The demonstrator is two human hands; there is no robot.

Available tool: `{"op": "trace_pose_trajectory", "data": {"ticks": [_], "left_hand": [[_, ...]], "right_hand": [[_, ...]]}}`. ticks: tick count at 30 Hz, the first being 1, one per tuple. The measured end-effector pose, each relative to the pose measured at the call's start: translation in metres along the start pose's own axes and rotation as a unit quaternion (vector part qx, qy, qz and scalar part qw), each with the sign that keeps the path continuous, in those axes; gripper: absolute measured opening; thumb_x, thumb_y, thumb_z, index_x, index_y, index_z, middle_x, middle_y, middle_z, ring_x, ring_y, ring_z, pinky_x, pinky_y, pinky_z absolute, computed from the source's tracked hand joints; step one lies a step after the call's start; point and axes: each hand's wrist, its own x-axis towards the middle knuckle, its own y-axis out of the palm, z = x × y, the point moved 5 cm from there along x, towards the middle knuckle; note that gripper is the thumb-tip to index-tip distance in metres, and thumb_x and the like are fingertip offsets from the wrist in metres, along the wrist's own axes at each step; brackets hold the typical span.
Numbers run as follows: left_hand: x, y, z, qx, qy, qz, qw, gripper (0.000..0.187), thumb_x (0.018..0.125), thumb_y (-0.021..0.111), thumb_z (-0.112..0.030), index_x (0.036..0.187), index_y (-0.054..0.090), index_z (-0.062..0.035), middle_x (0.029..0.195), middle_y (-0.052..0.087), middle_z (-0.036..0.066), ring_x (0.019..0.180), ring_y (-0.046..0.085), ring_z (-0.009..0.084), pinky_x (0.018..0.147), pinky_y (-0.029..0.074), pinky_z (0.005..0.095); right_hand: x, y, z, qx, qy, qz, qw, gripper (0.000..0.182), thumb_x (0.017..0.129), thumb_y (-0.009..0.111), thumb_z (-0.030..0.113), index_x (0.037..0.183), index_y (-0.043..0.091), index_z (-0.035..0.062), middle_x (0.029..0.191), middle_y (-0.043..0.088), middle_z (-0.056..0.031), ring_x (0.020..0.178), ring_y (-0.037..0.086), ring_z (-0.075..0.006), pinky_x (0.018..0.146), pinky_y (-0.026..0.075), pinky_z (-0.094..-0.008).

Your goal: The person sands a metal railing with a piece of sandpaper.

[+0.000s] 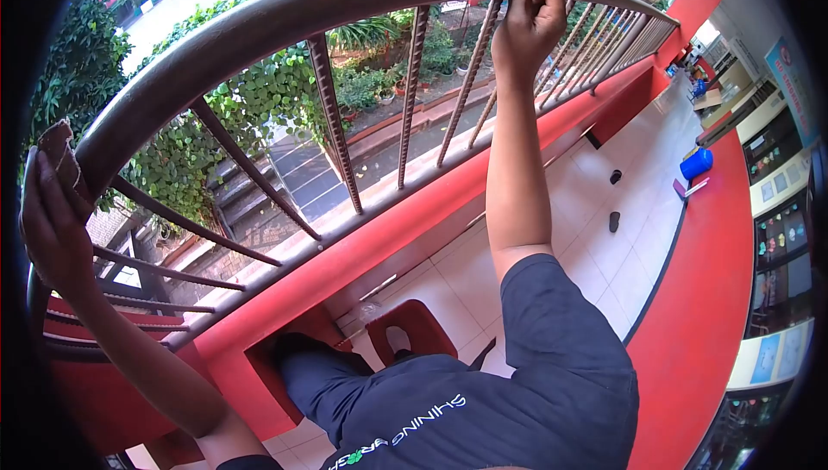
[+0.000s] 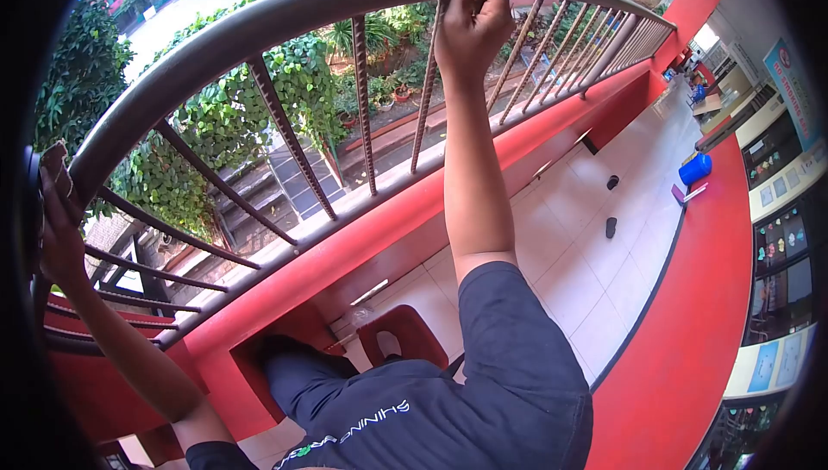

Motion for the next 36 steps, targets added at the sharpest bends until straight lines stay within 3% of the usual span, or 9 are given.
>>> {"op": "trace_pose_trajectory", "data": {"ticks": [8,13,17,21,23,25,29,32,36], "left_hand": [[-0.001,0.001,-0.002,0.037,0.024,0.002,0.999,0.039,0.108,0.047,-0.026,0.137,0.063,-0.0069,0.136,0.065,0.015,0.125,0.063,0.0312,0.108,0.047,0.0382],[0.009,-0.008,-0.019,-0.217,-0.129,0.014,0.968,0.04,0.108,0.048,-0.028,0.138,0.062,-0.0073,0.137,0.065,0.014,0.125,0.063,0.0313,0.107,0.047,0.0381],[0.001,0.003,0.005,-0.065,-0.042,0.005,0.997,0.04,0.108,0.048,-0.029,0.138,0.063,-0.0074,0.136,0.065,0.014,0.125,0.063,0.0311,0.107,0.047,0.0379],[0.0,0.002,0.002,-0.001,-0.002,-0.002,1.0,0.04,0.108,0.048,-0.028,0.138,0.063,-0.007,0.135,0.066,0.015,0.124,0.064,0.031,0.107,0.047,0.0377],[0.0,0.002,0.002,0.01,-0.002,-0.005,1.0,0.04,0.107,0.048,-0.029,0.137,0.063,-0.0069,0.135,0.066,0.015,0.124,0.064,0.031,0.107,0.047,0.0376],[0.0,0.002,0.003,0.003,-0.005,-0.003,1.0,0.04,0.108,0.048,-0.029,0.137,0.063,-0.0068,0.136,0.066,0.015,0.124,0.064,0.0312,0.107,0.047,0.0377],[0.0,0.003,0.003,-0.016,-0.013,0.005,1.0,0.04,0.108,0.048,-0.028,0.137,0.063,-0.0066,0.136,0.065,0.015,0.124,0.064,0.0315,0.107,0.047,0.0379],[0.0,0.002,0.004,-0.019,-0.016,0.004,1.0,0.04,0.108,0.047,-0.028,0.137,0.063,-0.0064,0.136,0.065,0.015,0.124,0.063,0.0318,0.107,0.047,0.038],[0.001,0.003,0.004,-0.038,-0.019,0.007,0.999,0.04,0.108,0.047,-0.028,0.137,0.063,-0.0062,0.137,0.065,0.015,0.124,0.063,0.0321,0.107,0.047,0.0382]], "right_hand": [[-0.013,0.0,0.002,-0.077,-0.076,0.062,0.992,0.032,0.103,0.061,0.024,0.082,0.051,0.002,0.074,0.046,-0.0065,0.068,0.046,-0.019,0.066,0.04,-0.0295],[-0.011,-0.014,-0.02,-0.07,-0.025,0.054,0.996,0.022,0.1,0.062,0.021,0.087,0.063,0.0036,0.08,0.065,-0.0145,0.08,0.063,-0.0328,0.076,0.049,-0.0399],[-0.014,-0.002,0.009,-0.061,-0.221,0.111,0.967,0.028,0.102,0.057,0.022,0.084,0.063,0.0017,0.079,0.064,-0.0165,0.075,0.063,-0.0348,0.07,0.048,-0.0408],[-0.006,-0.023,-0.039,-0.087,0.115,0.097,0.985,0.032,0.102,0.056,0.028,0.089,0.066,0.0002,0.076,0.062,-0.0199,0.074,0.064,-0.0375,0.067,0.048,-0.0423],[-0.012,-0.009,-0.007,-0.073,-0.091,0.106,0.987,0.045,0.104,0.055,0.042,0.093,0.069,0.0005,0.061,0.056,-0.008,0.053,0.046,-0.0135,0.052,0.035,-0.0321],[-0.016,0.0,0.007,-0.048,-0.219,0.077,0.972,0.049,0.105,0.052,0.045,0.096,0.07,0.0005,0.058,0.053,-0.0065,0.053,0.044,-0.0115,0.051,0.033,-0.0317],[-0.015,-0.016,-0.03,-0.08,0.14,0.094,0.983,0.04,0.104,0.054,0.039,0.096,0.069,0.0031,0.075,0.064,-0.0148,0.064,0.06,-0.0246,0.063,0.045,-0.0342],[-0.028,0.012,0.021,-0.055,-0.243,0.122,0.961,0.043,0.106,0.053,0.038,0.098,0.068,-0.0007,0.075,0.064,-0.0055,0.07,0.054,-0.0088,0.064,0.04,-0.0266],[-0.017,-0.011,-0.041,-0.062,0.102,0.004,0.993,0.036,0.105,0.051,0.027,0.081,0.063,0.0037,0.077,0.065,-0.0133,0.077,0.064,-0.0327,0.068,0.049,-0.0401]]}}
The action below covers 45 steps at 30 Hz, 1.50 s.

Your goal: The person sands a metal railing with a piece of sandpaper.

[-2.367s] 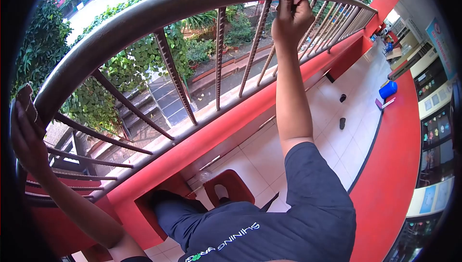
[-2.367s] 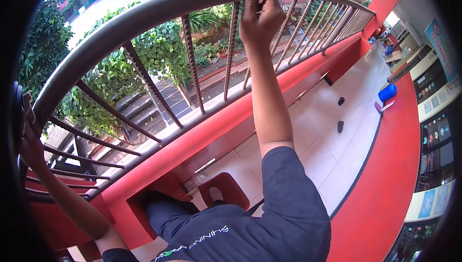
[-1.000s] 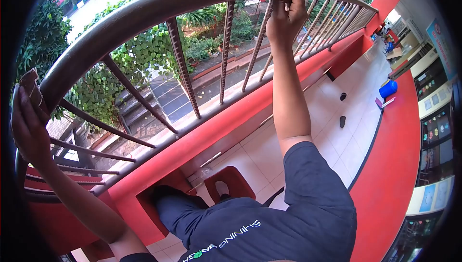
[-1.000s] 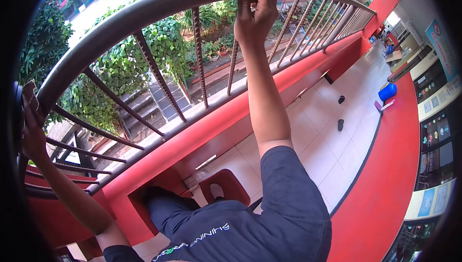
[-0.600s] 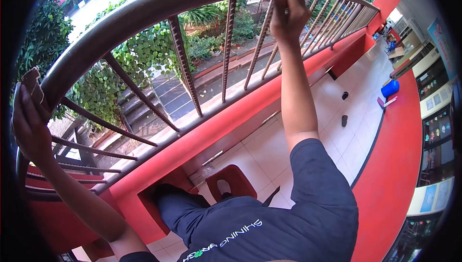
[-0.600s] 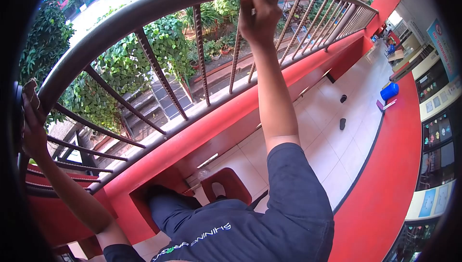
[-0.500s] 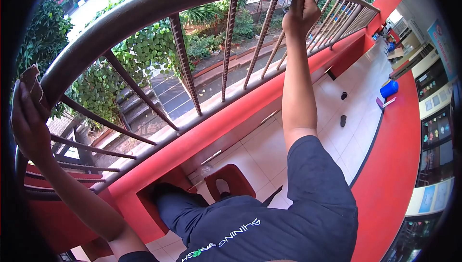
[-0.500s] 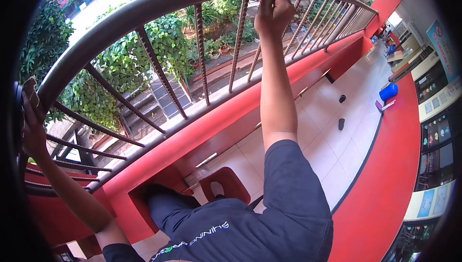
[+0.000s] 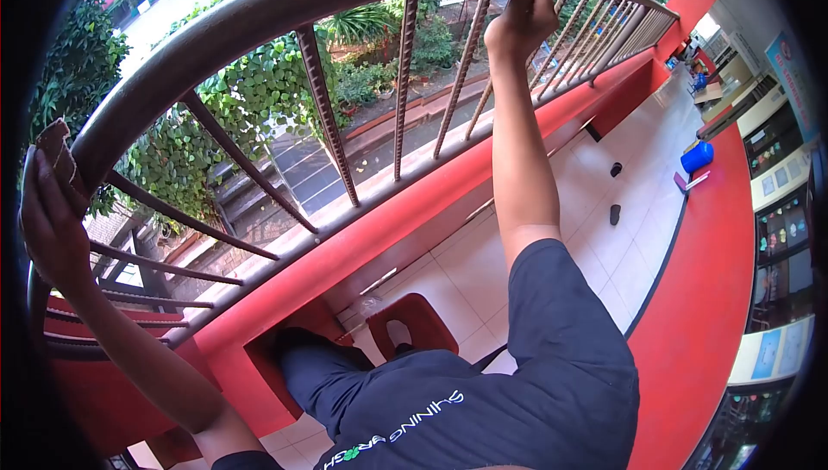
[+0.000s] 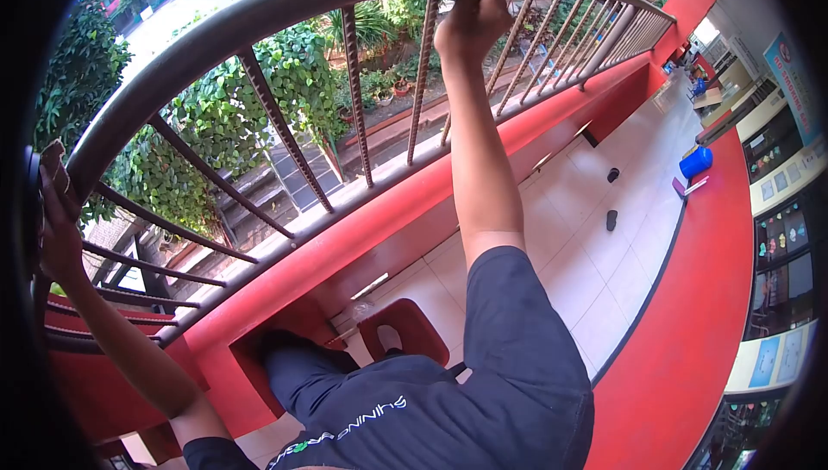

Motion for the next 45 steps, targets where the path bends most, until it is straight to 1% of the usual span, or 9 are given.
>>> {"op": "trace_pose_trajectory", "data": {"ticks": [7,10,13,17,21,26,30,42,45], "left_hand": [[0.005,-0.007,-0.021,0.018,-0.001,0.035,0.999,0.042,0.107,0.046,-0.03,0.137,0.063,-0.0055,0.137,0.064,0.016,0.124,0.063,0.0332,0.107,0.047,0.0384],[0.003,-0.007,-0.011,0.083,0.036,-0.016,0.996,0.043,0.107,0.046,-0.031,0.137,0.063,-0.0049,0.136,0.065,0.016,0.124,0.063,0.0334,0.107,0.047,0.0385],[0.005,-0.008,-0.015,0.029,0.008,0.008,1.0,0.043,0.107,0.047,-0.031,0.136,0.063,-0.0042,0.135,0.066,0.017,0.123,0.064,0.0333,0.106,0.047,0.0386],[-0.001,-0.005,-0.008,0.085,0.033,-0.008,0.996,0.043,0.107,0.047,-0.03,0.135,0.064,-0.0036,0.134,0.066,0.017,0.123,0.064,0.0335,0.105,0.047,0.039],[-0.003,0.001,-0.002,0.039,0.017,-0.007,0.999,0.041,0.106,0.048,-0.028,0.135,0.064,-0.0036,0.134,0.066,0.017,0.123,0.064,0.0337,0.105,0.047,0.0394],[0.003,-0.004,-0.003,-0.078,-0.044,-0.006,0.996,0.042,0.107,0.047,-0.027,0.134,0.063,0.0004,0.133,0.067,0.018,0.123,0.064,0.0336,0.106,0.046,0.0398],[0.002,-0.001,-0.001,-0.084,-0.096,0.012,0.992,0.042,0.108,0.047,-0.031,0.137,0.063,-0.0046,0.133,0.066,0.019,0.121,0.063,0.0369,0.105,0.046,0.0436],[0.011,-0.005,-0.001,-0.099,-0.088,0.015,0.991,0.044,0.106,0.047,-0.031,0.134,0.064,-0.0012,0.134,0.066,0.019,0.124,0.064,0.0333,0.107,0.046,0.0377],[0.014,-0.009,-0.013,-0.083,-0.11,0.014,0.99,0.043,0.106,0.048,-0.029,0.134,0.064,-0.0015,0.133,0.066,0.019,0.124,0.063,0.0325,0.107,0.046,0.0375]], "right_hand": [[-0.002,0.003,0.002,0.085,-0.025,-0.041,0.995,0.02,0.097,0.059,0.018,0.084,0.066,0.0049,0.078,0.065,-0.0158,0.079,0.065,-0.0311,0.075,0.049,-0.0419],[-0.015,0.012,0.047,-0.026,-0.396,-0.014,0.918,0.035,0.103,0.055,0.027,0.08,0.063,0.0027,0.068,0.062,-0.0134,0.058,0.06,-0.0283,0.057,0.045,-0.0381],[0.006,-0.004,-0.002,0.077,0.012,-0.011,0.997,0.032,0.101,0.056,0.025,0.077,0.062,0.0044,0.069,0.061,-0.0141,0.066,0.061,-0.0329,0.065,0.047,-0.0422],[-0.007,0.01,0.054,-0.019,-0.335,0.073,0.939,0.026,0.097,0.059,0.021,0.076,0.061,0.0051,0.072,0.062,-0.0139,0.072,0.063,-0.0359,0.07,0.048,-0.0449],[0.018,-0.013,-0.028,-0.004,0.059,0.023,0.998,0.025,0.098,0.058,0.019,0.076,0.063,0.0062,0.076,0.065,-0.012,0.073,0.065,-0.032,0.07,0.048,-0.0456],[0.008,-0.004,0.038,-0.033,-0.345,0.108,0.932,0.01,0.086,0.069,0.015,0.08,0.068,0.0077,0.074,0.065,-0.012,0.075,0.065,-0.0334,0.076,0.05,-0.0452],[0.031,-0.017,-0.072,-0.021,0.057,0.119,0.991,0.025,0.099,0.061,0.019,0.115,0.073,0.0034,0.11,0.073,-0.0165,0.109,0.067,-0.0343,0.096,0.05,-0.0434],[-0.044,0.023,0.109,-0.026,-0.345,0.13,0.929,0.013,0.091,0.065,0.017,0.084,0.073,0.0097,0.069,0.068,-0.0083,0.068,0.069,-0.027,0.071,0.051,-0.0419],[-0.026,0.008,0.064,-0.011,0.042,0.107,0.993,0.019,0.094,0.065,0.023,0.084,0.072,0.0087,0.065,0.065,-0.0104,0.065,0.068,-0.0297,0.068,0.048,-0.0444]]}}
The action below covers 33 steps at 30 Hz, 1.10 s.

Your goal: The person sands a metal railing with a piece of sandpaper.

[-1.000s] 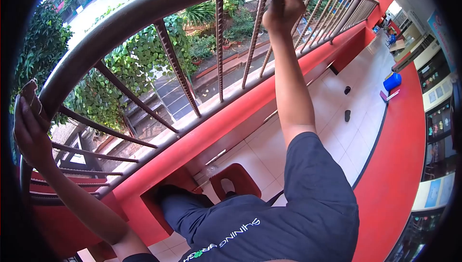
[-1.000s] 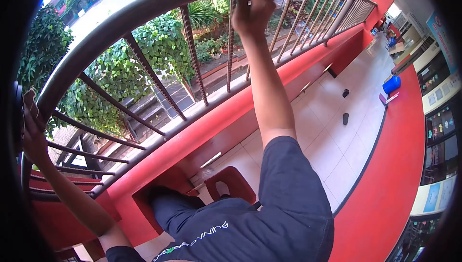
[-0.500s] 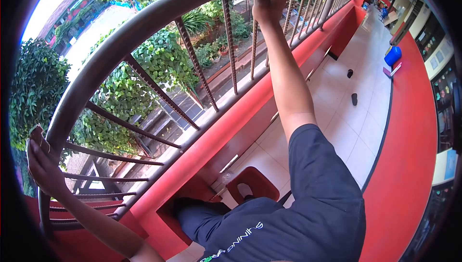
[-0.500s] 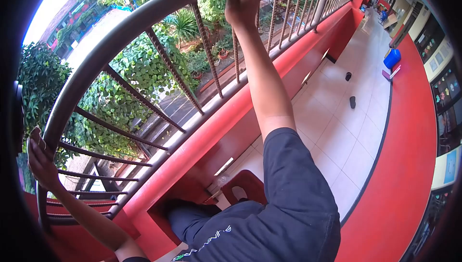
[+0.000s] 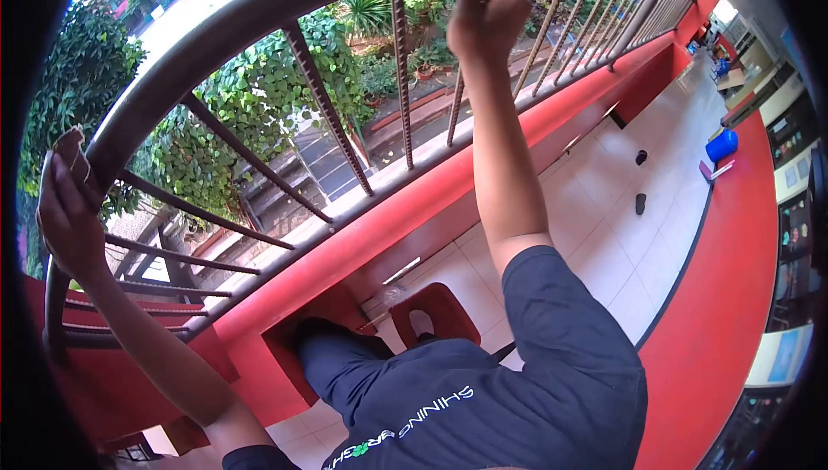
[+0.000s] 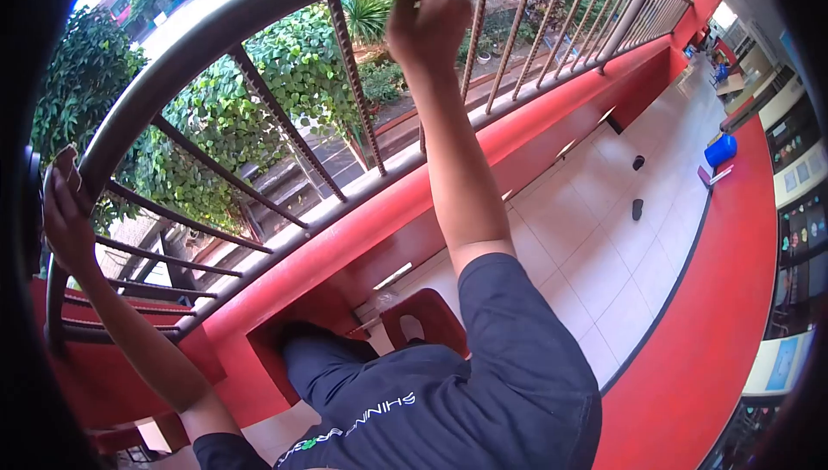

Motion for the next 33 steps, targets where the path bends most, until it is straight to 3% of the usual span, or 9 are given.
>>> {"op": "trace_pose_trajectory", "data": {"ticks": [6,10,14,16,20,21,25,30,33], "left_hand": [[-0.003,-0.011,-0.06,0.047,0.107,-0.048,0.992,0.036,0.104,0.053,-0.027,0.128,0.069,-0.0057,0.119,0.072,0.019,0.108,0.072,0.0335,0.091,0.055,0.0399],[0.011,-0.006,-0.18,-0.082,0.075,-0.001,0.994,0.033,0.103,0.055,-0.029,0.124,0.07,-0.0085,0.107,0.075,0.016,0.096,0.074,0.0342,0.082,0.057,0.0429],[0.017,-0.006,-0.251,0.075,0.013,-0.053,0.996,0.026,0.097,0.052,-0.02,0.085,0.071,-0.0065,0.065,0.066,0.008,0.057,0.063,0.0187,0.056,0.05,0.0364],[0.013,-0.018,-0.247,-0.066,0.003,-0.088,0.994,0.025,0.094,0.054,-0.019,0.083,0.074,-0.0101,0.062,0.068,0.011,0.055,0.068,0.023,0.054,0.054,0.0399],[0.019,0.008,-0.23,-0.077,0.021,-0.076,0.994,0.023,0.092,0.056,-0.02,0.081,0.075,-0.0125,0.059,0.067,0.008,0.047,0.064,0.0186,0.046,0.052,0.0371],[0.017,0.004,-0.23,-0.053,0.016,-0.076,0.996,0.023,0.093,0.056,-0.021,0.081,0.075,-0.0132,0.058,0.067,0.006,0.045,0.062,0.0156,0.041,0.049,0.0342],[0.018,0.005,-0.233,-0.041,0.013,-0.058,0.997,0.024,0.094,0.055,-0.022,0.08,0.074,-0.0137,0.057,0.066,0.006,0.044,0.061,0.0142,0.038,0.047,0.0326],[0.017,0.007,-0.232,-0.041,0.027,-0.066,0.997,0.03,0.099,0.051,-0.025,0.079,0.071,-0.0154,0.053,0.062,0.003,0.041,0.057,0.0115,0.034,0.043,0.0321],[0.019,0.007,-0.233,-0.065,0.01,-0.036,0.997,0.032,0.1,0.049,-0.026,0.079,0.071,-0.0159,0.05,0.06,0.003,0.038,0.053,0.01,0.032,0.04,0.0317]], "right_hand": [[-0.02,0.025,0.065,-0.002,-0.284,0.019,0.959,0.022,0.097,0.06,0.022,0.09,0.07,0.0042,0.075,0.065,-0.0169,0.075,0.065,-0.0361,0.078,0.049,-0.0444],[0.0,0.009,0.028,0.088,-0.029,-0.035,0.995,0.027,0.101,0.054,0.019,0.093,0.073,0.0016,0.08,0.072,-0.0155,0.074,0.069,-0.0316,0.07,0.051,-0.0374],[-0.033,0.045,0.077,-0.01,-0.441,-0.028,0.897,0.039,0.104,0.053,0.027,0.074,0.061,0.002,0.058,0.059,-0.0138,0.05,0.056,-0.0245,0.057,0.044,-0.037],[-0.007,0.018,0.019,-0.024,-0.082,-0.041,0.996,0.045,0.107,0.049,0.033,0.092,0.069,-0.0045,0.07,0.066,-0.0095,0.062,0.058,-0.0181,0.059,0.044,-0.0322],[-0.018,0.028,0.031,-0.039,-0.139,0.008,0.989,0.045,0.106,0.051,0.033,0.092,0.069,-0.0059,0.07,0.065,-0.02,0.063,0.063,-0.0287,0.07,0.05,-0.039],[-0.031,0.041,0.059,-0.037,-0.381,-0.027,0.923,0.043,0.105,0.051,0.033,0.095,0.07,-0.0047,0.075,0.067,-0.0228,0.072,0.067,-0.0343,0.079,0.052,-0.0392],[-0.014,0.022,0.004,0.077,-0.095,-0.073,0.99,0.057,0.108,0.045,0.041,0.1,0.069,-0.0092,0.085,0.073,-0.0174,0.079,0.07,-0.0255,0.079,0.052,-0.0402],[-0.039,0.045,0.074,-0.067,-0.389,0.001,0.919,0.043,0.106,0.05,0.031,0.096,0.072,-0.0055,0.078,0.072,-0.0137,0.068,0.065,-0.0221,0.068,0.051,-0.037],[-0.008,0.023,0.044,0.041,-0.123,-0.09,0.987,0.045,0.103,0.051,0.029,0.078,0.069,-0.0031,0.06,0.063,-0.014,0.047,0.054,-0.0243,0.05,0.042,-0.0388]]}}
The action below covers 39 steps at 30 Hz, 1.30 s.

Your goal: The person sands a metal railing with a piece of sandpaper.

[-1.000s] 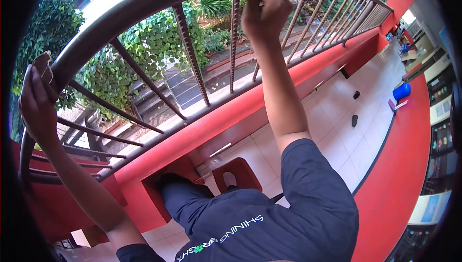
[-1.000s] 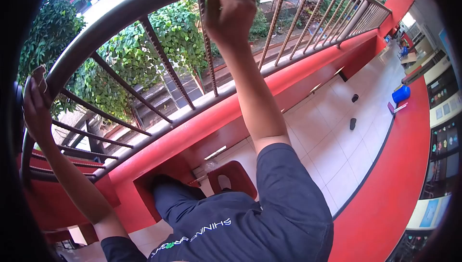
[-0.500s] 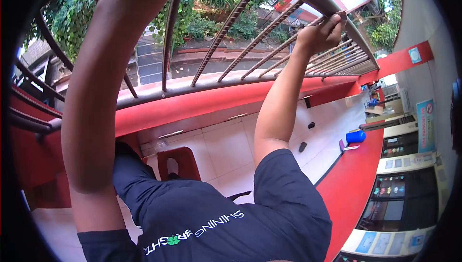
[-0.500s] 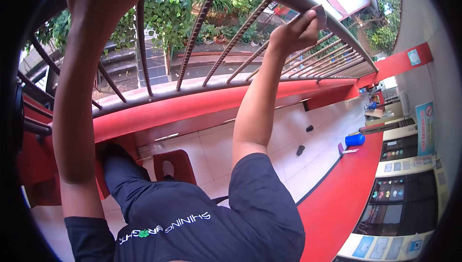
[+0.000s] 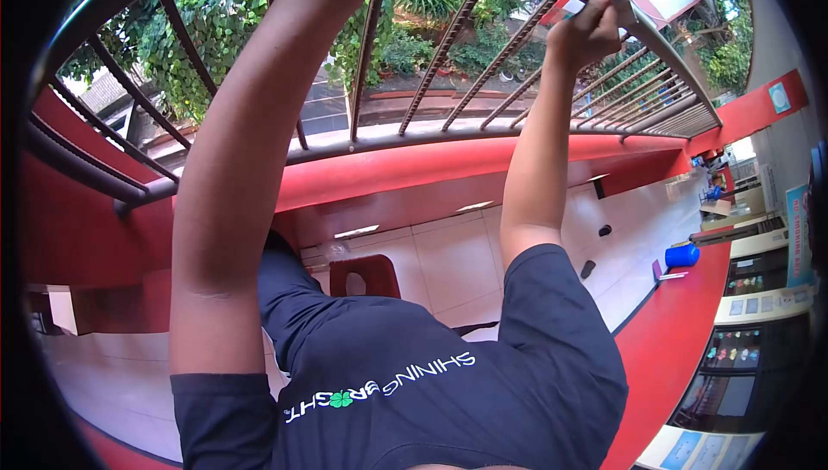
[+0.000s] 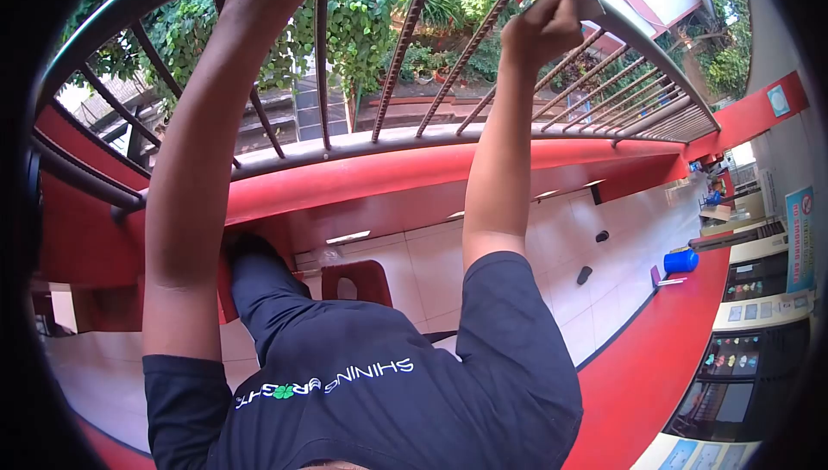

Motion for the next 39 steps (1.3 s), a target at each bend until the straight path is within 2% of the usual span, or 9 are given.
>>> {"op": "trace_pose_trajectory", "data": {"ticks": [5,9,13,16,21,25,29,32,39], "left_hand": [[0.002,-0.004,-0.002,0.017,0.019,0.002,1.0,0.033,0.1,0.049,-0.026,0.076,0.07,-0.015,0.047,0.056,0.002,0.035,0.048,0.0092,0.03,0.036,0.0303],[0.0,-0.006,-0.003,-0.042,0.024,-0.03,0.998,0.035,0.1,0.05,-0.027,0.072,0.069,-0.0158,0.045,0.054,0.001,0.033,0.044,0.0085,0.028,0.031,0.0293],[0.0,-0.002,0.002,-0.008,0.02,-0.032,0.999,0.034,0.099,0.052,-0.028,0.072,0.069,-0.0154,0.045,0.053,0.001,0.034,0.044,0.008,0.028,0.031,0.0291],[-0.001,-0.002,-0.001,-0.021,0.02,-0.029,0.999,0.034,0.099,0.052,-0.027,0.072,0.069,-0.0154,0.045,0.054,0.001,0.034,0.043,0.0079,0.028,0.031,0.0292],[-0.003,-0.007,-0.002,-0.005,0.046,-0.079,0.996,0.033,0.099,0.051,-0.027,0.074,0.068,-0.016,0.046,0.053,0.0,0.034,0.041,0.0075,0.029,0.03,0.0287],[0.0,-0.001,0.0,-0.028,0.017,-0.01,0.999,0.033,0.101,0.049,-0.029,0.076,0.067,-0.0163,0.046,0.052,-0.001,0.034,0.039,0.0071,0.029,0.029,0.0282],[-0.001,-0.001,0.002,0.039,0.039,-0.053,0.997,0.035,0.102,0.047,-0.029,0.075,0.066,-0.0162,0.046,0.052,-0.001,0.034,0.039,0.0072,0.029,0.029,0.0276],[-0.002,0.005,0.002,0.007,0.021,-0.018,1.0,0.036,0.102,0.047,-0.029,0.076,0.068,-0.016,0.047,0.054,0.0,0.035,0.043,0.0075,0.028,0.031,0.0285],[-0.004,0.001,-0.001,0.033,0.048,-0.061,0.996,0.038,0.103,0.046,-0.029,0.073,0.066,-0.0156,0.048,0.055,0.0,0.035,0.047,0.008,0.029,0.035,0.0298]], "right_hand": [[-0.021,0.03,0.057,-0.044,-0.308,0.044,0.949,0.046,0.103,0.052,0.032,0.07,0.065,0.002,0.06,0.06,-0.0177,0.053,0.059,-0.0356,0.053,0.045,-0.0421],[0.01,-0.003,-0.001,0.02,0.059,-0.062,0.996,0.048,0.103,0.05,0.03,0.068,0.063,0.0005,0.055,0.059,-0.0158,0.05,0.061,-0.0269,0.053,0.046,-0.0414],[-0.024,0.031,0.085,-0.059,-0.302,0.14,0.941,0.035,0.105,0.049,0.022,0.095,0.072,-0.0023,0.084,0.073,-0.0196,0.075,0.07,-0.0314,0.065,0.051,-0.0374],[-0.003,0.003,0.013,-0.023,0.085,0.012,0.996,0.048,0.103,0.051,0.031,0.067,0.062,0.0013,0.055,0.058,-0.0135,0.051,0.058,-0.0244,0.052,0.043,-0.0375],[-0.027,0.036,0.083,-0.048,-0.293,0.082,0.951,0.04,0.102,0.052,0.026,0.07,0.062,0.0043,0.061,0.06,-0.0148,0.052,0.059,-0.0271,0.056,0.046,-0.039],[0.009,0.011,0.009,0.153,0.099,-0.198,0.963,0.047,0.104,0.052,0.03,0.07,0.062,0.0,0.062,0.064,-0.0125,0.055,0.059,-0.017,0.055,0.045,-0.0359],[-0.031,0.035,0.074,-0.039,-0.313,0.045,0.948,0.032,0.1,0.054,0.019,0.076,0.068,0.0028,0.066,0.064,-0.0184,0.061,0.064,-0.0369,0.063,0.05,-0.0409],[-0.019,0.007,0.001,-0.023,0.187,0.009,0.982,0.038,0.104,0.048,0.021,0.078,0.069,0.0022,0.064,0.063,-0.0178,0.058,0.062,-0.0361,0.06,0.049,-0.043],[-0.026,0.027,0.048,-0.057,-0.077,0.058,0.994,0.045,0.103,0.054,0.029,0.071,0.064,-0.0005,0.059,0.06,-0.0172,0.05,0.056,-0.0278,0.053,0.043,-0.0387]]}}
